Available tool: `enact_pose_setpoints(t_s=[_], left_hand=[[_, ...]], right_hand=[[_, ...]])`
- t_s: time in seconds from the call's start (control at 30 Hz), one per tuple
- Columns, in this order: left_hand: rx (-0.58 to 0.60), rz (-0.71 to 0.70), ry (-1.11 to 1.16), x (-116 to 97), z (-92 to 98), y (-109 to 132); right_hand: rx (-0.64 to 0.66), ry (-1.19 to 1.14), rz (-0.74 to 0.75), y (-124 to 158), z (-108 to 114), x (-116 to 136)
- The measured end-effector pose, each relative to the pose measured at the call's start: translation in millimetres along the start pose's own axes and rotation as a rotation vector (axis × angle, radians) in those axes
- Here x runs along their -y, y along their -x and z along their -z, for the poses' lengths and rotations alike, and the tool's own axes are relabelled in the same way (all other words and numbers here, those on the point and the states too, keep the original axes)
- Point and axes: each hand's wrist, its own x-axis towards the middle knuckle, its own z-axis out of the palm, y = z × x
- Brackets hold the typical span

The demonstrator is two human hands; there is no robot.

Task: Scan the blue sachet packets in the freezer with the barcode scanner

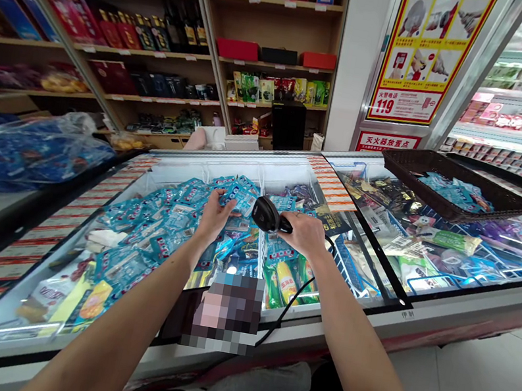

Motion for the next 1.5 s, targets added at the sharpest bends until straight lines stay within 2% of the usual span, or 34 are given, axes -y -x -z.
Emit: enact_pose_setpoints(t_s=[0.13, 0.3, 0.47, 0.67, 0.73, 0.77, 0.8, 0.9, 0.93, 0.97, 1.03, 1.13, 1.27, 1.37, 1.5], left_hand=[[-0.010, 0.013, -0.011, -3.3, 0.3, 1.8], [-0.030, -0.005, -0.082, -7.2, 0.3, 4.1], [-0.184, -0.190, -0.433, -3.6, -0.2, -0.7], [-0.221, -0.262, -0.801, -13.3, 1.0, -1.0], [-0.161, -0.346, -0.870, -21.3, -0.2, 1.0], [-0.094, -0.400, -0.883, -24.9, -1.6, 2.1], [0.003, -0.456, -0.878, -27.7, -3.5, 3.4], [0.393, -0.609, -0.789, -29.3, -10.9, 8.9], [0.498, -0.645, -0.759, -27.7, -13.1, 11.3], [0.552, -0.666, -0.742, -25.5, -14.7, 13.8], [0.569, -0.667, -0.726, -20.8, -16.1, 18.3], [0.531, -0.623, -0.747, -17.6, -16.2, 21.5], [0.415, -0.586, -0.850, -25.3, -21.1, 21.7], [0.334, -0.462, -0.831, -34.8, -29.7, 23.8], [0.437, -0.310, -0.733, -43.6, -41.7, 32.0]], right_hand=[[-0.011, -0.005, -0.041, 0.0, 1.5, 0.4], [-0.090, 0.037, -0.241, -1.8, 3.8, -4.7], [-0.156, 0.034, -0.419, -5.5, 7.3, -12.3], [-0.195, 0.026, -0.474, -7.4, 9.1, -14.1], [-0.194, 0.024, -0.468, -7.2, 9.0, -14.0], [-0.195, 0.023, -0.465, -7.1, 8.8, -13.9], [-0.198, 0.023, -0.461, -7.0, 8.5, -13.8], [-0.216, 0.028, -0.454, -6.7, 7.1, -14.0], [-0.218, 0.030, -0.451, -6.7, 6.5, -14.1], [-0.217, 0.032, -0.448, -6.7, 6.0, -14.3], [-0.209, 0.035, -0.440, -6.6, 5.3, -14.8], [-0.199, 0.032, -0.430, -6.4, 4.9, -15.2], [-0.176, 0.033, -0.437, -6.6, 4.6, -15.3], [-0.163, 0.034, -0.437, -6.8, 3.9, -15.8], [-0.175, 0.024, -0.428, -6.7, 3.3, -16.4]])
